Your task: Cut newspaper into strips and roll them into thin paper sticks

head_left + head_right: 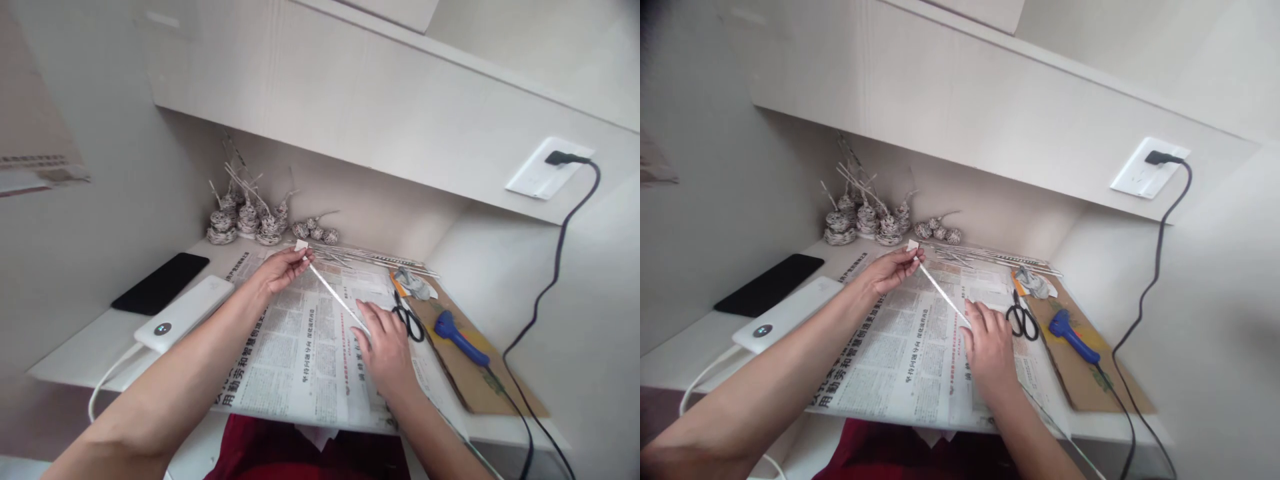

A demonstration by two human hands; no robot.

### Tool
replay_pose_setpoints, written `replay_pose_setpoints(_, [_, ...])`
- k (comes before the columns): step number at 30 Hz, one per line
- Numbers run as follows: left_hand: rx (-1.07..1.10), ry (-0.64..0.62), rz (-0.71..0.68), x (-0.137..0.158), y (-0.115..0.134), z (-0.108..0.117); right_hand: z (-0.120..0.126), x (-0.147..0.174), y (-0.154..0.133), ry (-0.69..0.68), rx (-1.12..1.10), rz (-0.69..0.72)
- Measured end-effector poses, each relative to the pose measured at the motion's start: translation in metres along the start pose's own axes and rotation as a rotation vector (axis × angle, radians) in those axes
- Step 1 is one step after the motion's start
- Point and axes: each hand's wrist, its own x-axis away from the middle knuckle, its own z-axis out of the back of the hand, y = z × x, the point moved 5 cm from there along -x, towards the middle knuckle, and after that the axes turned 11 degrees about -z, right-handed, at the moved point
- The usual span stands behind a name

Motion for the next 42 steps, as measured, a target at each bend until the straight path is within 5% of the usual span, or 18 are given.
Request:
replay_pose_setpoints(3, [0.003,-0.022,0.008,0.002,0.0,-0.002,-0.009,-0.004,0.017,-0.208,-0.222,-0.193])
replay_pose_setpoints(7, [0.028,-0.079,0.001,0.002,0.001,-0.005,-0.03,0.009,0.01,-0.826,-0.844,-0.616])
replay_pose_setpoints(9, [0.038,-0.082,-0.003,0.001,0.002,-0.004,-0.034,0.014,0.001,-1.018,-1.013,-0.71])
replay_pose_setpoints(11, [0.034,-0.071,-0.004,0.0,0.002,-0.003,-0.034,0.012,0.001,-0.952,-0.956,-0.693])
replay_pose_setpoints(15, [0.016,-0.059,-0.011,0.0,0.003,-0.001,-0.025,0.0,0.005,-0.557,-0.615,-0.466])
replay_pose_setpoints(22, [0.054,-0.109,0.035,0.001,0.0,-0.002,-0.043,0.021,-0.011,-1.056,-1.118,-0.66])
replay_pose_setpoints(25, [0.045,-0.132,0.053,0.002,-0.001,-0.003,-0.043,0.019,-0.01,-0.958,-0.905,-0.594])
replay_pose_setpoints(30, [0.032,-0.087,0.036,0.002,-0.001,-0.002,-0.03,0.009,-0.008,-0.486,-0.41,-0.333])
replay_pose_setpoints(32, [0.045,-0.077,0.043,0.001,-0.001,-0.003,-0.035,0.013,-0.006,-0.582,-0.513,-0.402])
replay_pose_setpoints(35, [0.066,-0.043,0.065,0.001,-0.003,-0.003,-0.048,0.025,-0.011,-0.957,-0.928,-0.586])
replay_pose_setpoints(37, [0.071,-0.035,0.078,0.001,-0.004,-0.002,-0.049,0.028,-0.015,-1.086,-1.07,-0.611])
replay_pose_setpoints(39, [0.062,-0.041,0.082,0.001,-0.004,-0.002,-0.048,0.025,-0.014,-1.002,-0.98,-0.589])
replay_pose_setpoints(42, [0.045,-0.027,0.061,0.0,-0.004,-0.001,-0.038,0.014,-0.008,-0.64,-0.649,-0.459])
